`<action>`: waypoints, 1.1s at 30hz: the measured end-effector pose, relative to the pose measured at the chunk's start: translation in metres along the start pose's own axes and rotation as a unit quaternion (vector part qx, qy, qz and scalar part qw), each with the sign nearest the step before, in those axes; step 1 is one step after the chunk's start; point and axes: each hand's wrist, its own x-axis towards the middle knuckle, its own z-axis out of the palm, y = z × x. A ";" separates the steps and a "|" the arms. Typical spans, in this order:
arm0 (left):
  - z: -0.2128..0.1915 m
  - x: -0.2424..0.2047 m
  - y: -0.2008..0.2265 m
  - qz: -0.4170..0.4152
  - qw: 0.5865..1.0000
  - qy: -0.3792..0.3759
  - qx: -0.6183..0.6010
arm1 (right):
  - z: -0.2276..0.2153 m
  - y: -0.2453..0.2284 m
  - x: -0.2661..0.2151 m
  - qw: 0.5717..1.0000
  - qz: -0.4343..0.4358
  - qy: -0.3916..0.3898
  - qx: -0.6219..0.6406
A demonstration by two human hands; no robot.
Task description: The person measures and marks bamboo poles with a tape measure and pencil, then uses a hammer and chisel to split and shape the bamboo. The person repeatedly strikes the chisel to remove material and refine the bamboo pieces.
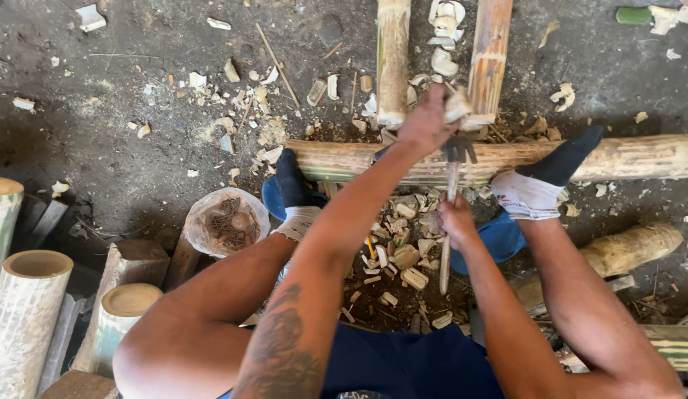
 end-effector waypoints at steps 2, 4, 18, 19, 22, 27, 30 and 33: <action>-0.012 -0.016 -0.016 0.007 0.991 0.067 -0.117 | 0.004 0.002 0.002 1.000 -0.020 -0.012 0.002; -0.033 -0.026 -0.036 -0.007 0.976 0.119 -0.180 | 0.007 0.004 0.003 0.999 -0.032 -0.020 0.008; -0.024 -0.012 -0.039 0.166 0.961 0.083 -0.203 | 0.005 -0.004 -0.001 1.000 -0.024 -0.010 0.015; -0.022 -0.010 -0.038 0.170 0.963 0.084 -0.189 | 0.005 -0.005 -0.002 0.999 -0.028 -0.015 0.013; -0.016 -0.007 -0.038 0.165 0.963 0.065 -0.201 | 0.005 -0.009 -0.006 1.000 -0.014 -0.019 -0.006; -0.011 -0.004 -0.048 0.102 0.957 0.058 -0.265 | 0.009 -0.019 -0.013 1.000 -0.015 -0.011 -0.007; -0.014 -0.003 -0.057 0.100 0.955 0.069 -0.272 | 0.016 -0.034 -0.021 0.997 -0.029 0.013 -0.065; -0.017 -0.005 -0.057 0.139 0.954 0.038 -0.262 | 0.012 -0.069 -0.043 0.980 -0.060 0.078 -0.174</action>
